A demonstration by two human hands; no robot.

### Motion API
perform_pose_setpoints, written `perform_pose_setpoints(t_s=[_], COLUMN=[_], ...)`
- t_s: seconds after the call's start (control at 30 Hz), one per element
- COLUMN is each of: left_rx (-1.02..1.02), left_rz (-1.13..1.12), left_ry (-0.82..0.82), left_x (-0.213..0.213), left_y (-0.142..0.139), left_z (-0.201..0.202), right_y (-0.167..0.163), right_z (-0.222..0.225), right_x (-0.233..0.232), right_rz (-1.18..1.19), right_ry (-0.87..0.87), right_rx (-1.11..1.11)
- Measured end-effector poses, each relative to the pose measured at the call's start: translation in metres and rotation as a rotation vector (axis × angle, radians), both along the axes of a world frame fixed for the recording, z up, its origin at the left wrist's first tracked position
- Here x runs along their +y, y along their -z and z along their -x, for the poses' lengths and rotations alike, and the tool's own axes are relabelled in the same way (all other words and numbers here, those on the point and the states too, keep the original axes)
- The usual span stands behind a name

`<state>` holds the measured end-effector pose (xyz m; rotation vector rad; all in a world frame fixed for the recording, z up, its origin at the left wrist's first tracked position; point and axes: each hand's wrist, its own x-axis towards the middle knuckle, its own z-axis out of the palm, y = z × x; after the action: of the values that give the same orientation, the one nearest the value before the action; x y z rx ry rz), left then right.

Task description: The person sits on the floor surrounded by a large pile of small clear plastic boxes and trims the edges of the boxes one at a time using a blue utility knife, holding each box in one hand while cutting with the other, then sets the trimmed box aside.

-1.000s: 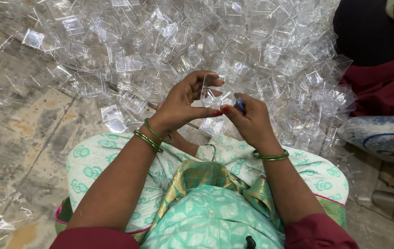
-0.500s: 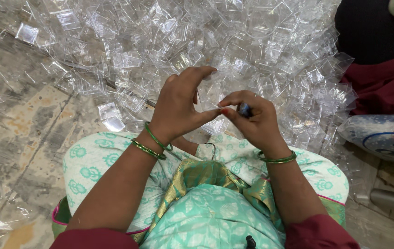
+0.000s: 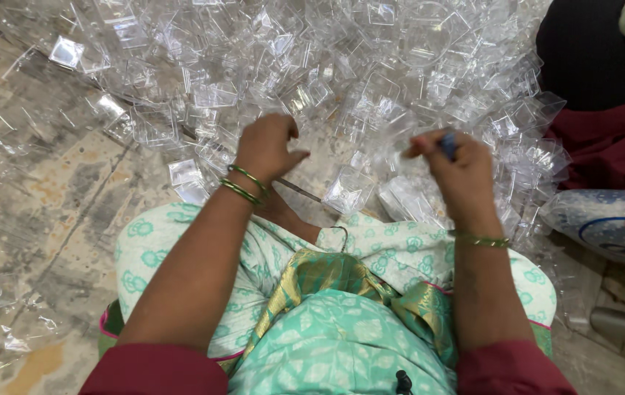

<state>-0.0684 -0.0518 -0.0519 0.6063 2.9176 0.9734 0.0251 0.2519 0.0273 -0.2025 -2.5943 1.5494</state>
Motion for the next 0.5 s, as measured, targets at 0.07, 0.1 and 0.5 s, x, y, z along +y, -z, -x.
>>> perform_pose_setpoints(t_s=[0.07, 0.1, 0.5], left_rx=[0.011, 0.018, 0.484], left_rz=[0.164, 0.245, 0.730], left_ry=[0.028, 0.039, 0.210], left_x=[0.012, 0.017, 0.046], left_y=[0.008, 0.010, 0.007], left_z=[-0.005, -0.008, -0.022], right_y=[-0.006, -0.008, 0.014], right_z=[-0.013, -0.017, -0.038], right_x=[-0.019, -0.028, -0.084], right_rz=[-0.118, -0.178, -0.684], right_ry=[-0.091, -0.139, -0.267], right_rx=[0.042, 0.063, -0.120])
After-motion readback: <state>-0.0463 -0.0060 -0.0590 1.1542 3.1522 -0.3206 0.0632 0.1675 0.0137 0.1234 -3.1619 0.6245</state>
